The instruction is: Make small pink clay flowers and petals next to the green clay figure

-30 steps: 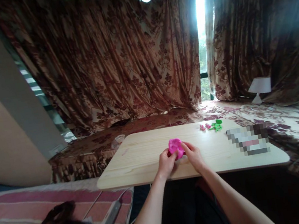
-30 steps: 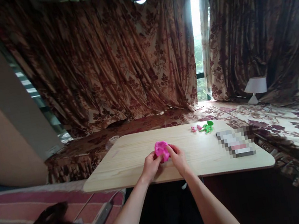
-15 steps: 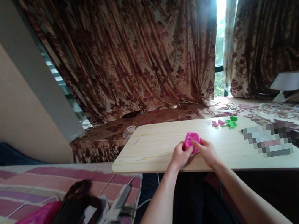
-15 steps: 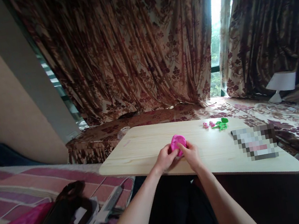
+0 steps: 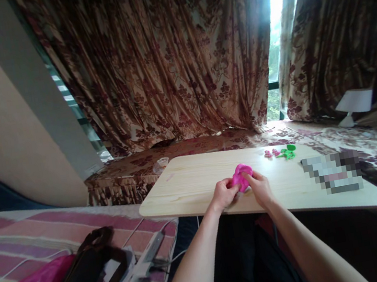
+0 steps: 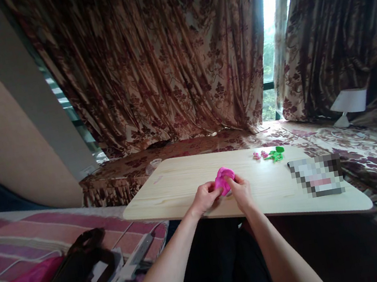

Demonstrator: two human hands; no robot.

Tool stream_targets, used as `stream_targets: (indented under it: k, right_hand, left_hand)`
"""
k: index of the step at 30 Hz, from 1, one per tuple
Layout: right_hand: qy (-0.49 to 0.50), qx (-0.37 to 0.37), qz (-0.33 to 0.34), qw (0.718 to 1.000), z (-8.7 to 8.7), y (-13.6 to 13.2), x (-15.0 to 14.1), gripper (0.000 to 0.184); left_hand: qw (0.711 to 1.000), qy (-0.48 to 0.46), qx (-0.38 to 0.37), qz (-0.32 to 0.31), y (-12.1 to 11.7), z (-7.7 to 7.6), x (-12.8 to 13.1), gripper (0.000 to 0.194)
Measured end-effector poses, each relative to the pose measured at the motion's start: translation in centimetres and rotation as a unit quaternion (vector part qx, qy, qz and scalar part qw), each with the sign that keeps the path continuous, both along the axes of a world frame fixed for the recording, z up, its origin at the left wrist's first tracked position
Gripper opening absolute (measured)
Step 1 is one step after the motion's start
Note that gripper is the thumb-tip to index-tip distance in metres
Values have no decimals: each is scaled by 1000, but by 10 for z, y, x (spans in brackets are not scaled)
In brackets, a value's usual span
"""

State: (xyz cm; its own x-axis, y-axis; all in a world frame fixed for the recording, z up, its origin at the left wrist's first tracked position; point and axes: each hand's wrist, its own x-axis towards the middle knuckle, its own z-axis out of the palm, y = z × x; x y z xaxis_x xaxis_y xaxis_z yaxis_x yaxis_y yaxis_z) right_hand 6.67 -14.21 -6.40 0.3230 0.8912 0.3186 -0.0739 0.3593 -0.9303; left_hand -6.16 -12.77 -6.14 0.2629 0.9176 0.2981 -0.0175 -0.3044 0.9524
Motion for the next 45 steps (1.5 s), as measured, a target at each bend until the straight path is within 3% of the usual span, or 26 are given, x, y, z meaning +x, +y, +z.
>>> stream_targets:
  k: [9, 27, 39, 45]
  right_hand:
    - [-76, 7, 97, 992, 12, -8, -3, 35]
    - [-129, -21, 77, 988, 7, -2, 2, 32]
    - [-180, -71, 57, 979, -7, 6, 4, 26]
    - [-168, -76, 40, 982, -9, 8, 1, 29]
  left_hand:
    - [998, -52, 9, 36, 2, 1, -5, 36]
    - [998, -52, -16, 18, 6, 0, -5, 30]
    - [999, -36, -24, 26, 8, -3, -4, 24]
    - [998, -52, -16, 34, 5, 2, -4, 26]
